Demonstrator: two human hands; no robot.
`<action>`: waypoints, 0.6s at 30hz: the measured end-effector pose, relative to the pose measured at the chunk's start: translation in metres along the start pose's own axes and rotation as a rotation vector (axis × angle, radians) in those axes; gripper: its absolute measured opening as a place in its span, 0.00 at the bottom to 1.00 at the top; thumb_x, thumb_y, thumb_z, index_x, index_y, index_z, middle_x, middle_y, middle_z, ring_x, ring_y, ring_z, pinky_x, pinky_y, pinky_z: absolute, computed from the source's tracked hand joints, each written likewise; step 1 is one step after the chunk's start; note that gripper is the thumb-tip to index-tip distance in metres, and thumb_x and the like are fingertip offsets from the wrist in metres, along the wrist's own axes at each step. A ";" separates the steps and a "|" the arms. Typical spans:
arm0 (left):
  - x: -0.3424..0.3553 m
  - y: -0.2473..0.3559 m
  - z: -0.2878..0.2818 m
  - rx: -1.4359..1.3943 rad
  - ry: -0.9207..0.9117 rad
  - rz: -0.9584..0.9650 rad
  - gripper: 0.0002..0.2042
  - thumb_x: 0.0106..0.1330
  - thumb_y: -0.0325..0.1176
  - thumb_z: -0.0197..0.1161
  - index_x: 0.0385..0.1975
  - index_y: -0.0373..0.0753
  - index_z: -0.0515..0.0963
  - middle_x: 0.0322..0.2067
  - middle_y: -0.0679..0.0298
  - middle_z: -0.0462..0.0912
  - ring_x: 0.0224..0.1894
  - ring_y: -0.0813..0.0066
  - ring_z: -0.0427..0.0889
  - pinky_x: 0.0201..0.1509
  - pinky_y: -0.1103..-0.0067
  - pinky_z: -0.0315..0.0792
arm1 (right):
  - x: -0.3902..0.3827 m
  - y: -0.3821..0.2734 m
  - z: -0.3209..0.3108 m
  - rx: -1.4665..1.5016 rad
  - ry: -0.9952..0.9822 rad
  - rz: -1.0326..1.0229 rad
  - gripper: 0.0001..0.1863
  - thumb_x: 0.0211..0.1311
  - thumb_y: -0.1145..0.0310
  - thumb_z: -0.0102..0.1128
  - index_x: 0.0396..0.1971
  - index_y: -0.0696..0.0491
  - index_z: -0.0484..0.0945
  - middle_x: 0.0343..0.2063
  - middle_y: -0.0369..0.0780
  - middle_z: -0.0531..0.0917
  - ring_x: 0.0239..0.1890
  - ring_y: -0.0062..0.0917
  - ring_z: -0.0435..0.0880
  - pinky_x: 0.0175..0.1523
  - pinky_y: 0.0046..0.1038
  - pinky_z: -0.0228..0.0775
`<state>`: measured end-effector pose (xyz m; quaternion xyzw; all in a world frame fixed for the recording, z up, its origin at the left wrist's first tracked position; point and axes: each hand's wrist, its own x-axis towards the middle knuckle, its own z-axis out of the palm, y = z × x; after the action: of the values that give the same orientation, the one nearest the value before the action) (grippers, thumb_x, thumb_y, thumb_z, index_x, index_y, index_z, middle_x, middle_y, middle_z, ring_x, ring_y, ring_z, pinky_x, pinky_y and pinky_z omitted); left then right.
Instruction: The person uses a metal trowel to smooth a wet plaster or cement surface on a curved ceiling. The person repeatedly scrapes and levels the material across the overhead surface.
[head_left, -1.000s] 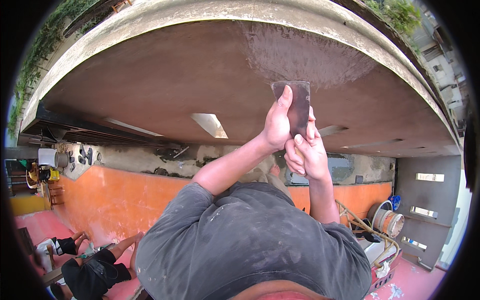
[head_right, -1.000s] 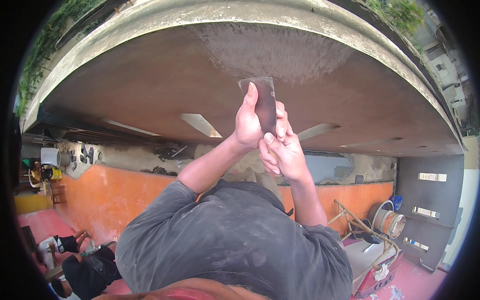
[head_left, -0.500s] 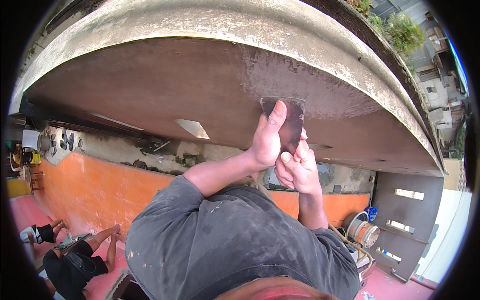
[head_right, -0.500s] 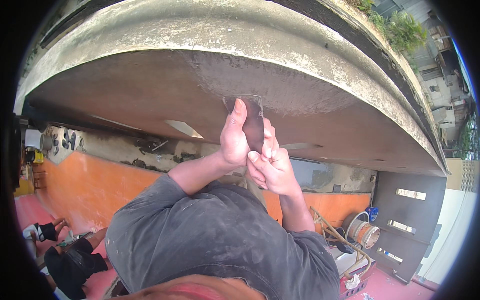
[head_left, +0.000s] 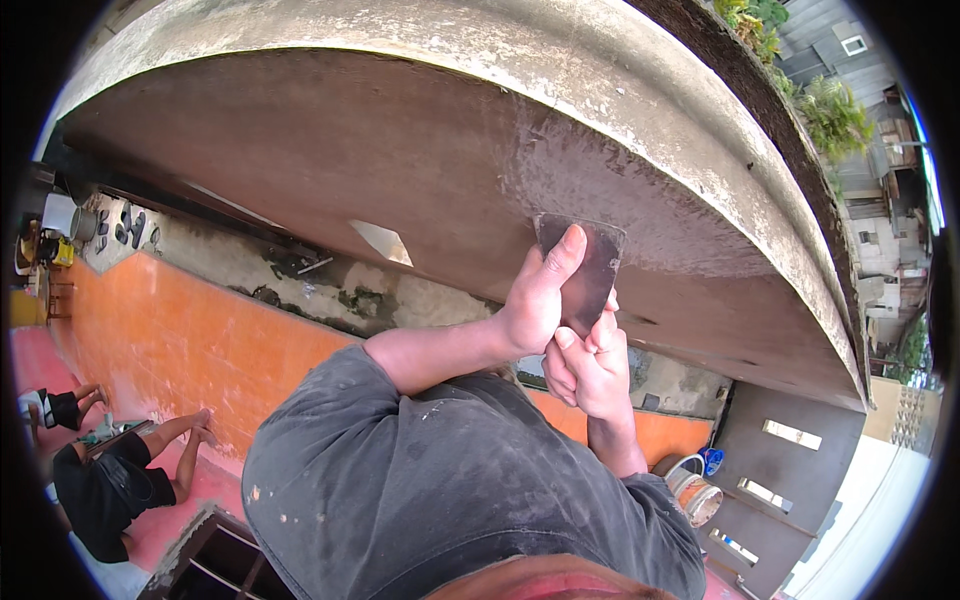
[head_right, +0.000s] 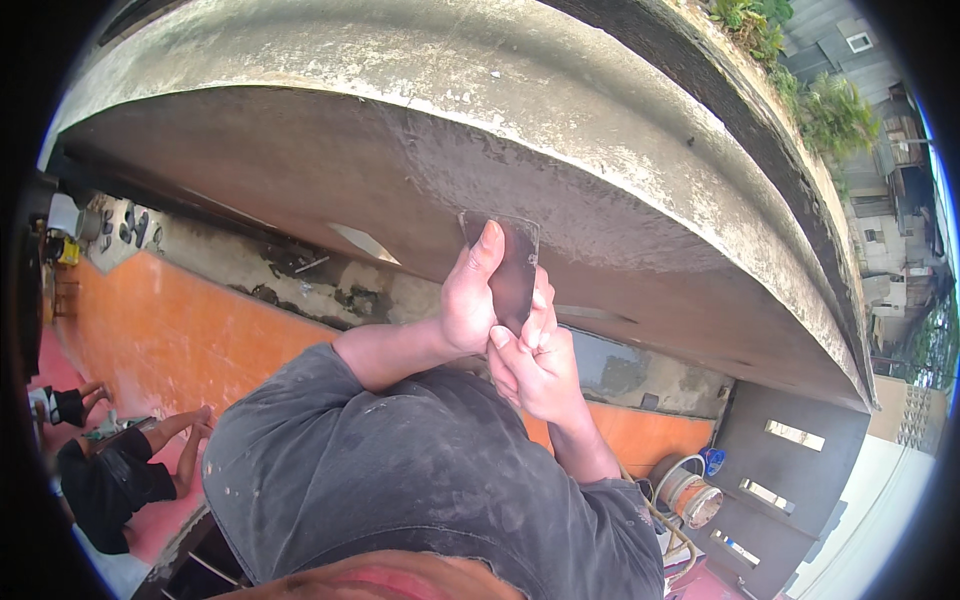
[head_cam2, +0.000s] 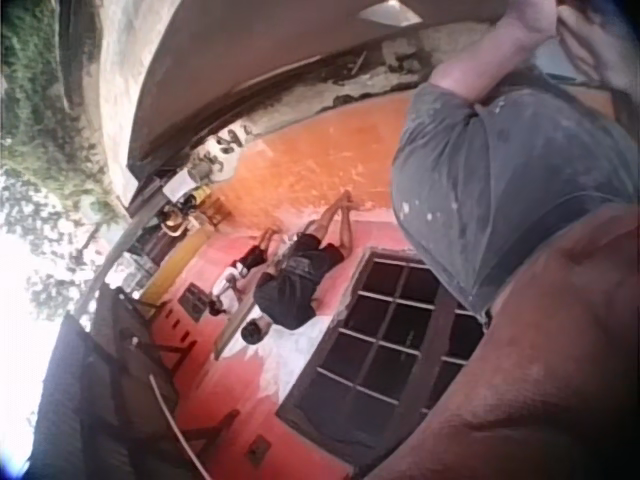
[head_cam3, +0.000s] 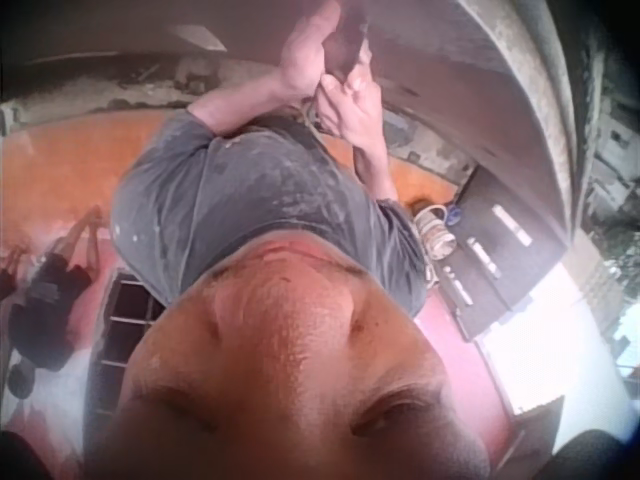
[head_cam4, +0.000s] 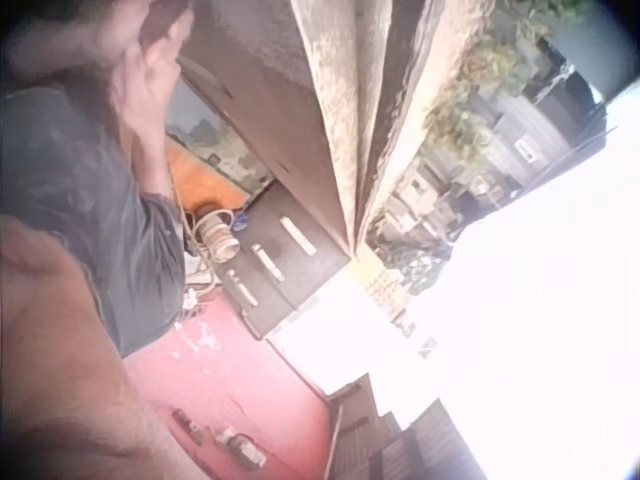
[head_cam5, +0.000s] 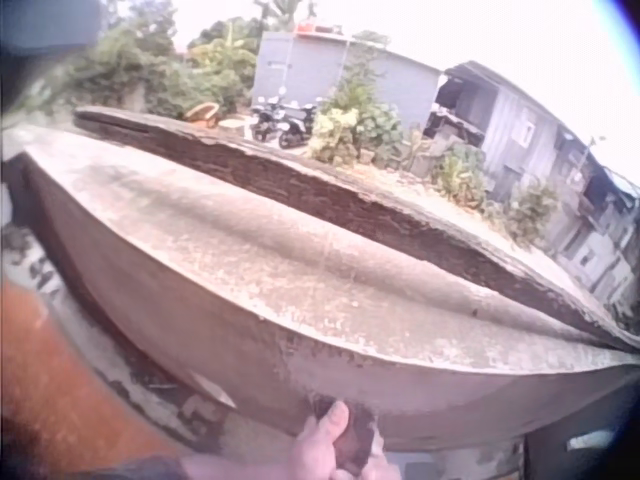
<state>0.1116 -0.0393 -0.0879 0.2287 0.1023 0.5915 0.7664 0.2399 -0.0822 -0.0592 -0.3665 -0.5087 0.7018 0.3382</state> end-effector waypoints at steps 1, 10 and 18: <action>0.002 0.004 0.000 -0.038 -0.027 -0.009 0.35 0.78 0.62 0.36 0.27 0.35 0.78 0.15 0.55 0.77 0.16 0.67 0.79 0.26 0.70 0.78 | 0.007 -0.006 0.006 -0.019 0.006 0.016 0.04 0.76 0.77 0.42 0.46 0.57 0.63 0.09 0.33 0.65 0.06 0.17 0.61 0.10 0.22 0.55; -0.008 0.009 0.007 -0.019 0.024 -0.051 0.35 0.79 0.60 0.36 0.26 0.33 0.77 0.15 0.56 0.77 0.15 0.67 0.79 0.26 0.71 0.79 | -0.007 -0.001 0.018 -0.015 0.091 -0.023 0.03 0.76 0.76 0.42 0.38 0.56 0.64 0.08 0.34 0.65 0.05 0.17 0.60 0.09 0.21 0.55; -0.013 -0.001 0.010 -0.061 0.086 -0.053 0.35 0.79 0.61 0.38 0.26 0.33 0.77 0.17 0.56 0.77 0.14 0.67 0.79 0.23 0.70 0.78 | -0.012 -0.001 0.019 -0.012 0.101 -0.026 0.06 0.75 0.77 0.43 0.34 0.57 0.65 0.08 0.34 0.64 0.05 0.16 0.60 0.09 0.21 0.54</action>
<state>0.1128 -0.0537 -0.0808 0.1768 0.1230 0.5830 0.7834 0.2299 -0.1014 -0.0521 -0.3965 -0.4999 0.6751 0.3704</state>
